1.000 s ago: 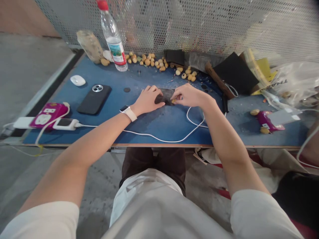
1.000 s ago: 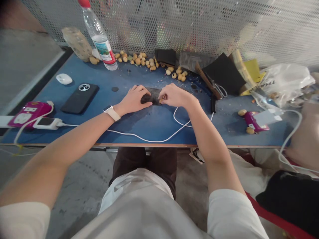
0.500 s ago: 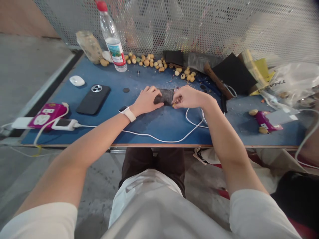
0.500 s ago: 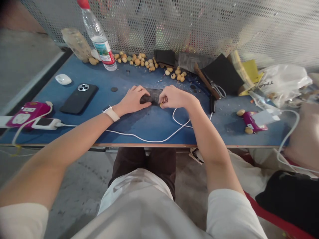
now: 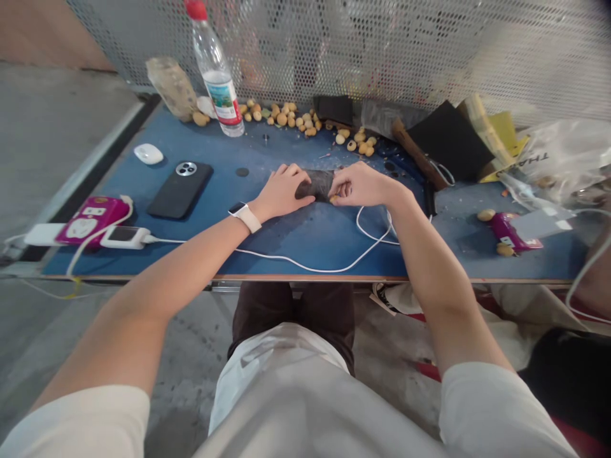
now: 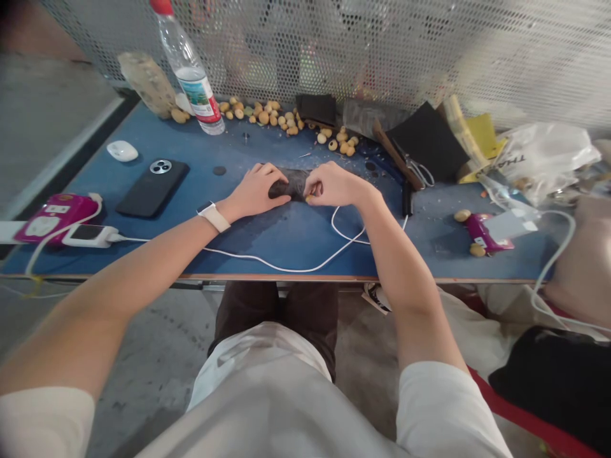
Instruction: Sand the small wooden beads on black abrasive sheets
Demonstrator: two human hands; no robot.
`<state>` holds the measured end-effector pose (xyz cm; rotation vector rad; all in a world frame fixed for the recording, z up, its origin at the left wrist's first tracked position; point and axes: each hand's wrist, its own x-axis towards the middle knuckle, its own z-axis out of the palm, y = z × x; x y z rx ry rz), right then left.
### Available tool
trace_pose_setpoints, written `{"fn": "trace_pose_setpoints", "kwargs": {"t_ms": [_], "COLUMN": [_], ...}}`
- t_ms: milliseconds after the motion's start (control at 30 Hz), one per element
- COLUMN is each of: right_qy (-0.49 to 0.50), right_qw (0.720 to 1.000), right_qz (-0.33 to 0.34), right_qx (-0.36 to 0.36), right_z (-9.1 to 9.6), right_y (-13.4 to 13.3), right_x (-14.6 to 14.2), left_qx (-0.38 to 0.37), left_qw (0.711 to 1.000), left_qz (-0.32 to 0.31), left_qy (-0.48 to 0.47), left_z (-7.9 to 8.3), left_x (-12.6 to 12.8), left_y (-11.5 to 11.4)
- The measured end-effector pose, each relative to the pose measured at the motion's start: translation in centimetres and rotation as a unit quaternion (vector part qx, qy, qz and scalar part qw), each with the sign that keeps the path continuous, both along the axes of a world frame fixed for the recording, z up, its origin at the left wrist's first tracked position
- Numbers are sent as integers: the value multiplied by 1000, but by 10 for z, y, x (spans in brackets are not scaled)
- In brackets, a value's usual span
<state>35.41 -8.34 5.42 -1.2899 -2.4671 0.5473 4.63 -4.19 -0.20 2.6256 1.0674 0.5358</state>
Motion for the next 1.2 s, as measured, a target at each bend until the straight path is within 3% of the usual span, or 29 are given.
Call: {"fn": "trace_pose_setpoints", "kwargs": {"t_ms": [133, 267, 600, 1200], "right_qy": [77, 105, 11, 4], "right_qw": [988, 984, 995, 995], "right_qz": [-89, -107, -77, -77], "right_qx": [95, 96, 70, 67], "right_z": [-17, -31, -14, -17], "right_y": [9, 15, 10, 14], "right_x": [-3, -6, -2, 2], "left_qx": [-4, -8, 0, -9], "left_qw": [1000, 1000, 1000, 1000], "left_qz": [-1, 4, 1, 1], "left_qy": [-6, -1, -8, -5], "left_z": [-1, 2, 0, 1], "left_x": [0, 1, 0, 0], "left_y": [0, -1, 0, 1]}}
